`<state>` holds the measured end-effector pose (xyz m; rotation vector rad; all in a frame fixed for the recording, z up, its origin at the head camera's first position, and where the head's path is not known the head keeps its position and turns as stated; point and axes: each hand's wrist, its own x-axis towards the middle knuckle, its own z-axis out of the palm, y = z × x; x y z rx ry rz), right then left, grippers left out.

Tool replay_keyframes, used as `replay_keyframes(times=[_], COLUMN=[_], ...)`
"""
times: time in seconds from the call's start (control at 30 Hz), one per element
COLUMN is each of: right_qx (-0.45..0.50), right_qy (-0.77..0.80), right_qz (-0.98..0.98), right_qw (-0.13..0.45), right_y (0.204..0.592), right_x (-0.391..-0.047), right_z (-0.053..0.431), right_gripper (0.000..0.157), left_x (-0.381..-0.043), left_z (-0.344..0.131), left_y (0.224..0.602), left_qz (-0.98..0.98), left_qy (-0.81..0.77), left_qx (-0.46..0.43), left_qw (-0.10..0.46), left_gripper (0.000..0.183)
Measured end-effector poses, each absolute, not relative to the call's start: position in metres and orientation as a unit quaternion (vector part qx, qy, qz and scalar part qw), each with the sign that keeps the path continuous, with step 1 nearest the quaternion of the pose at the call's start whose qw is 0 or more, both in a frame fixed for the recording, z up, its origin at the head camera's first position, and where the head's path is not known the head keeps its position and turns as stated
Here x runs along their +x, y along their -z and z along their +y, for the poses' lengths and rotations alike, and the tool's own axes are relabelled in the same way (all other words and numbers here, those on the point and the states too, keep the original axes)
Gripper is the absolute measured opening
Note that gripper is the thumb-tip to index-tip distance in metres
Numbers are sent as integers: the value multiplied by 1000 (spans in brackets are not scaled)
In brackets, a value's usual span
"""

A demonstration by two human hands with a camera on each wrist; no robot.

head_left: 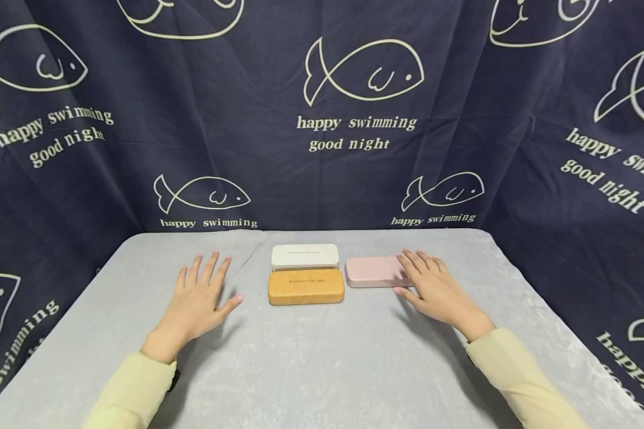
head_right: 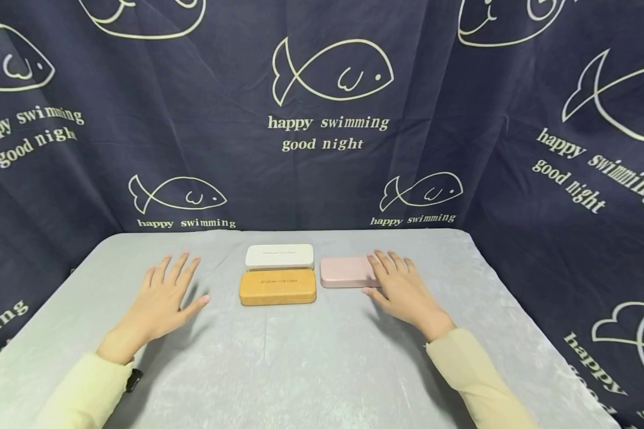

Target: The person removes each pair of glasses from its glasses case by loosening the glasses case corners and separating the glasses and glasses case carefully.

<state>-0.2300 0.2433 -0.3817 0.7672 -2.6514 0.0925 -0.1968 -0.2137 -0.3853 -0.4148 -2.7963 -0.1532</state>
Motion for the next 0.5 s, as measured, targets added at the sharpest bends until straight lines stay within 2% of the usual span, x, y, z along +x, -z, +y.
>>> replay_keyframes(times=[0.17,0.5], right_qx=[298,325], right_qy=[-27,-18], right_qz=[-934,-929], right_qw=[196,174], right_y=[381,385], right_x=[-236,-244], right_z=[229,202], right_gripper=[65,60], left_x=[-202,-209], left_z=[-209,-195], left_y=[389,393], left_qz=[-972,-966], left_qy=[38,33], left_qx=[-163,-195], left_qw=[166,169], left_gripper=[79,77])
